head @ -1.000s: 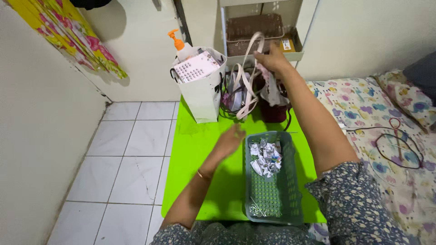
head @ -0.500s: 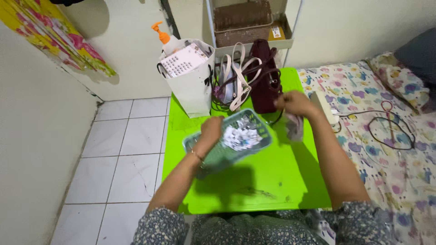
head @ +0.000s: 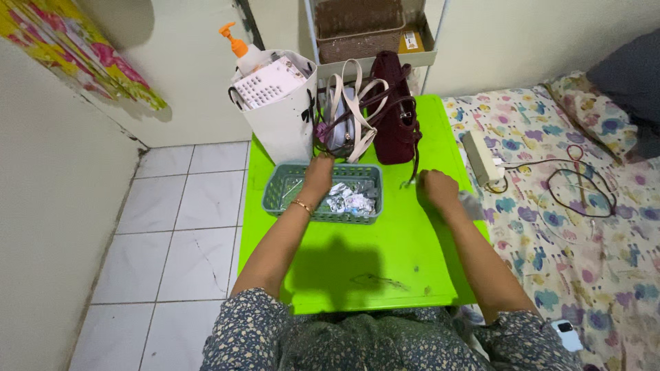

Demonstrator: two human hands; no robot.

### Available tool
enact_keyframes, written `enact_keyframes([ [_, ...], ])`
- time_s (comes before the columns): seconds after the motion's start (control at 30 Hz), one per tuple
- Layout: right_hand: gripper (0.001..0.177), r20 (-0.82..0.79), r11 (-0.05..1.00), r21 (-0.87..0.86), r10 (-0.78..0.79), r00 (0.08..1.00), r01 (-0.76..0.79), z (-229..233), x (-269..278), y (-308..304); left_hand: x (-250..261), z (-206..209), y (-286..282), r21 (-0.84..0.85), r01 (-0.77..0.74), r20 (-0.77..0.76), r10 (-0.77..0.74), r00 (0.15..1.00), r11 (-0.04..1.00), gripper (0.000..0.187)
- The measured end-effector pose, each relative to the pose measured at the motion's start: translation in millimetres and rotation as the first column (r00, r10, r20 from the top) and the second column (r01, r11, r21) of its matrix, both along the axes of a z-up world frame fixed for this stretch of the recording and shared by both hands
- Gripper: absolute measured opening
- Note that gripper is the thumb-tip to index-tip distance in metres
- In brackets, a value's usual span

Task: The person sits on the floor and wipes small items with a cloth, then places them into a light blue cosmetic bag. They attach a strap to the bag and place it into a larger maroon handbag. The person also wipes the maroon bag and a green basket before setting them aside.

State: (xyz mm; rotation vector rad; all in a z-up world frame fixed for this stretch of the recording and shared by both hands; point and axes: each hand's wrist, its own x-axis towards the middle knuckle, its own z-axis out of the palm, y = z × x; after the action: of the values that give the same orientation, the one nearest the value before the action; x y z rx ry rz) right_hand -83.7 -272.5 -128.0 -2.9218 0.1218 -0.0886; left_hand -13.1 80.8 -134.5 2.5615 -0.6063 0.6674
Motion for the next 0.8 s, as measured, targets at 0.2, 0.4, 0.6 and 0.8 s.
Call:
enact_keyframes([
  [0.2,0.025,-0.378,0.988,-0.074,0.100,0.920,-0.138,72,-16,-4,-51,77,19,0.041,-0.080,-0.236,0.088,0.968,0.996,0.028],
  [0.4,0.033,-0.022,0.819,0.396,0.460,0.888,-0.414,127,-39,49,-112,114,103,-0.174,-0.117,-0.382,0.043,0.923,0.978,0.059],
  [0.6,0.060,0.106,0.897,0.281,0.323,0.940,-0.340,112,-46,106,-140,64,131,-0.440,0.005,-0.179,-0.093,0.979,0.898,0.098],
  [0.8,0.070,-0.089,0.947,0.303,0.134,0.987,-0.102,73,-61,70,-183,67,80,-0.497,-0.233,-0.474,-0.037,0.880,0.836,0.080],
])
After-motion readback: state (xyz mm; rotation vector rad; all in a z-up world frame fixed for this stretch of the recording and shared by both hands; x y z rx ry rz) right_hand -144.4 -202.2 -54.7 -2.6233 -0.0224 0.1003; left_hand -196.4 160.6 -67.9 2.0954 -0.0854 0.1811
